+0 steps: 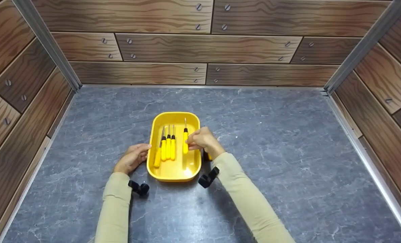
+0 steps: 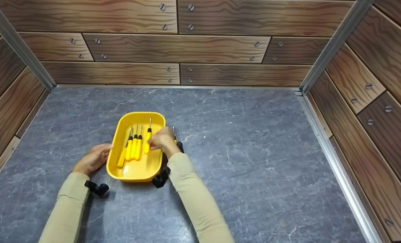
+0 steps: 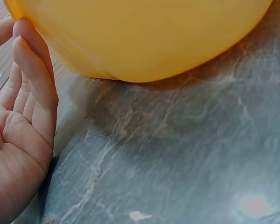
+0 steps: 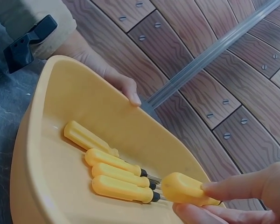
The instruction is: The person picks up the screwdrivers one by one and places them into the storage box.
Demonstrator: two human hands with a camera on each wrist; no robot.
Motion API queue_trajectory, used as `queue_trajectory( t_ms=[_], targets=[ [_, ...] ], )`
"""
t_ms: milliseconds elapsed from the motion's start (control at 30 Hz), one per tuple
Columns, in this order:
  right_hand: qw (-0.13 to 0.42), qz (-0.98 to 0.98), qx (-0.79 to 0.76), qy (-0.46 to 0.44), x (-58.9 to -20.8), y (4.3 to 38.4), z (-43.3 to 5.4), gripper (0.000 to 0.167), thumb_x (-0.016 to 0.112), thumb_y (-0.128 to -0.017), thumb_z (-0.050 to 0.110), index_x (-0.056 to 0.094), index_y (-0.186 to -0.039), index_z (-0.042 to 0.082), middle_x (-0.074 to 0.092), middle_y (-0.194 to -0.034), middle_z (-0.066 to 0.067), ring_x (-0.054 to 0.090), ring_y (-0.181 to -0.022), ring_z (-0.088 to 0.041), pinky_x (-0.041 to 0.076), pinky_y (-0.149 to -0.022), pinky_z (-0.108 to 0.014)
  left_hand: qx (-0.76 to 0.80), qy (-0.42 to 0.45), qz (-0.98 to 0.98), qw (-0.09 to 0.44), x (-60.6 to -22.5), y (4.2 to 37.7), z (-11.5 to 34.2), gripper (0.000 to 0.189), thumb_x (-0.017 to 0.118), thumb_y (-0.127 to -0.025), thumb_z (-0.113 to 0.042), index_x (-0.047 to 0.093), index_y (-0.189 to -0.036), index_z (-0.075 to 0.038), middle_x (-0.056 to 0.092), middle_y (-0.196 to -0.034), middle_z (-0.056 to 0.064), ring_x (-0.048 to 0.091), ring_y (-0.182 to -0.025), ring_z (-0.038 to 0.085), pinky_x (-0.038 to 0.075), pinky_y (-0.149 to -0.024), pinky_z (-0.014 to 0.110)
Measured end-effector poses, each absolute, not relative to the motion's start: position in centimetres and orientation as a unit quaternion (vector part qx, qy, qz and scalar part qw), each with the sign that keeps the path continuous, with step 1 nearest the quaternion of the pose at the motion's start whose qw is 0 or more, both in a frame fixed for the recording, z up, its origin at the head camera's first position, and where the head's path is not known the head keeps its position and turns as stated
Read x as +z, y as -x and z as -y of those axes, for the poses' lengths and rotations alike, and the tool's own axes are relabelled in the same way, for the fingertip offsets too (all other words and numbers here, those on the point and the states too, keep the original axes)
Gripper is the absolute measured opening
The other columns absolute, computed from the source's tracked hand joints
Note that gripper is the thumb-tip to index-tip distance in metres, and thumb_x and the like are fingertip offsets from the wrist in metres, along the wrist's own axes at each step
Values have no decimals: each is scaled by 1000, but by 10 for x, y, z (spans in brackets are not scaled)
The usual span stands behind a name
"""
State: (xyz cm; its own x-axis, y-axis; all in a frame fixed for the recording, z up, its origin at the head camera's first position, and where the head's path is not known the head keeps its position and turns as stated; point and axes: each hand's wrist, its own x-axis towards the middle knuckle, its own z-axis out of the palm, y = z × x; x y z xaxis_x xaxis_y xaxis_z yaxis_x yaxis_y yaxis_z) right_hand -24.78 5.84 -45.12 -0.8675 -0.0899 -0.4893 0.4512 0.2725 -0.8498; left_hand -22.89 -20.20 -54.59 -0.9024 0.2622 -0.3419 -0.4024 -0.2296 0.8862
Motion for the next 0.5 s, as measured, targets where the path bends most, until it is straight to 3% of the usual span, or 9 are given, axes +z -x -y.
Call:
queue_trajectory(
  t_ms=[200, 333, 500],
  targets=[
    [217, -770, -587, -122, -456, 250, -52, 21, 65, -81, -9, 68, -102, -12, 71, -98, -26, 74, -78, -26, 62, -70, -31, 785, 63, -579, 211, -546, 229, 202, 21, 51, -95, -9, 67, -83, -14, 69, -73, -7, 64, -68, 2, 54, -66, 15],
    [215, -773, -585, -119, -460, 251, -47, 16, 65, -78, -12, 69, -94, -12, 71, -89, -25, 74, -71, -26, 62, -65, -31, 787, 63, -577, 208, -545, 228, 201, 22, 51, -95, -8, 67, -82, -14, 70, -74, -7, 65, -69, 2, 54, -67, 15],
    [209, -799, -548, -132, -455, 248, -39, 20, 66, -78, -9, 68, -98, -11, 70, -86, -18, 69, -60, -18, 62, -66, -29, 794, 54, -569, 210, -545, 228, 201, 23, 50, -95, -8, 68, -83, -14, 70, -75, -6, 65, -69, 3, 54, -67, 15]
  ],
)
